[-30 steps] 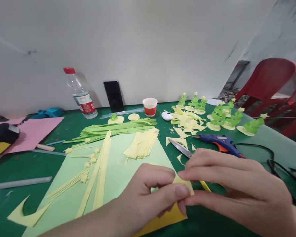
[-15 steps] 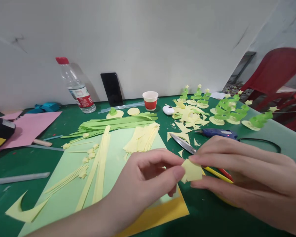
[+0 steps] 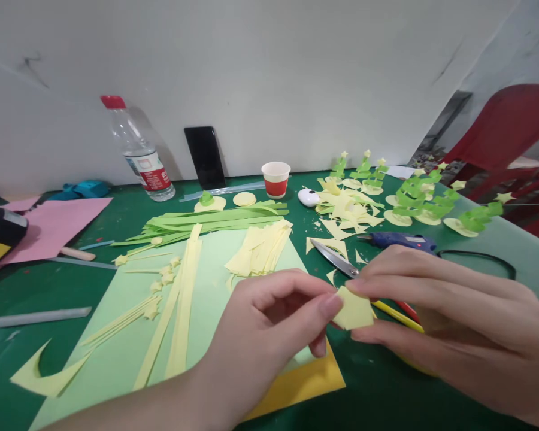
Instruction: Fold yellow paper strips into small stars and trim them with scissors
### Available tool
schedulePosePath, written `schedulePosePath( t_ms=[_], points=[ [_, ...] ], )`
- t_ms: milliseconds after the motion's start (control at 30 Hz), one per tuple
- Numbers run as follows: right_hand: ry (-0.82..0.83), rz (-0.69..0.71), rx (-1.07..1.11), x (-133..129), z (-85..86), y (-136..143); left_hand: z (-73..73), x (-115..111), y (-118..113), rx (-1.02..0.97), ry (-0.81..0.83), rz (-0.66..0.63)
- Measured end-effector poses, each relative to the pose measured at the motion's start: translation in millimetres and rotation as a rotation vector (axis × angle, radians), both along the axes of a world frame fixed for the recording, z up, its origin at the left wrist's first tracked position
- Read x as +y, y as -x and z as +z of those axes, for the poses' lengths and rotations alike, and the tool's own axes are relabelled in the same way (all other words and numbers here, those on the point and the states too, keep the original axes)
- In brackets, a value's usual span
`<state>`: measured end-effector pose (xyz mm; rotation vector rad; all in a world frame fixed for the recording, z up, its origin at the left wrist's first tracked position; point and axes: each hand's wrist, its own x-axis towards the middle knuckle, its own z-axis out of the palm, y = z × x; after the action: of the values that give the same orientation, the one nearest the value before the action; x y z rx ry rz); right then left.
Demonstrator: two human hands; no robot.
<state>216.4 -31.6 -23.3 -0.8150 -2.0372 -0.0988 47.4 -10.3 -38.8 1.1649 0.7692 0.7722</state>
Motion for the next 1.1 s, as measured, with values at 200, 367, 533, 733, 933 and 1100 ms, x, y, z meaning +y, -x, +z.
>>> schedulePosePath(
  t_ms=[200, 367, 533, 733, 933, 1100],
  points=[
    [-0.004, -0.042, 0.093, -6, -15.4, -3, -0.2, -5, 0, -0.002, -0.055, 0.026],
    [-0.013, -0.06, 0.071, -9, -22.9, -2, 0.5, -6, -2, 0.023, -0.106, 0.081],
    [0.019, -0.048, -0.01, -6, -16.9, 0, 1.8, -3, -1, -0.016, -0.018, 0.077],
    [0.079, -0.065, -0.07, -6, -24.0, -8, 4.2, 0, -1, -0.054, 0.087, 0.024],
    [0.055, -0.08, -0.085, -6, -20.4, -8, 2.4, 2, 4, -0.031, -0.08, -0.028],
    [-0.033, -0.109, -0.008, -1, 4.0, -4, 1.8, 3, 4, -0.029, -0.187, -0.095]
  ],
)
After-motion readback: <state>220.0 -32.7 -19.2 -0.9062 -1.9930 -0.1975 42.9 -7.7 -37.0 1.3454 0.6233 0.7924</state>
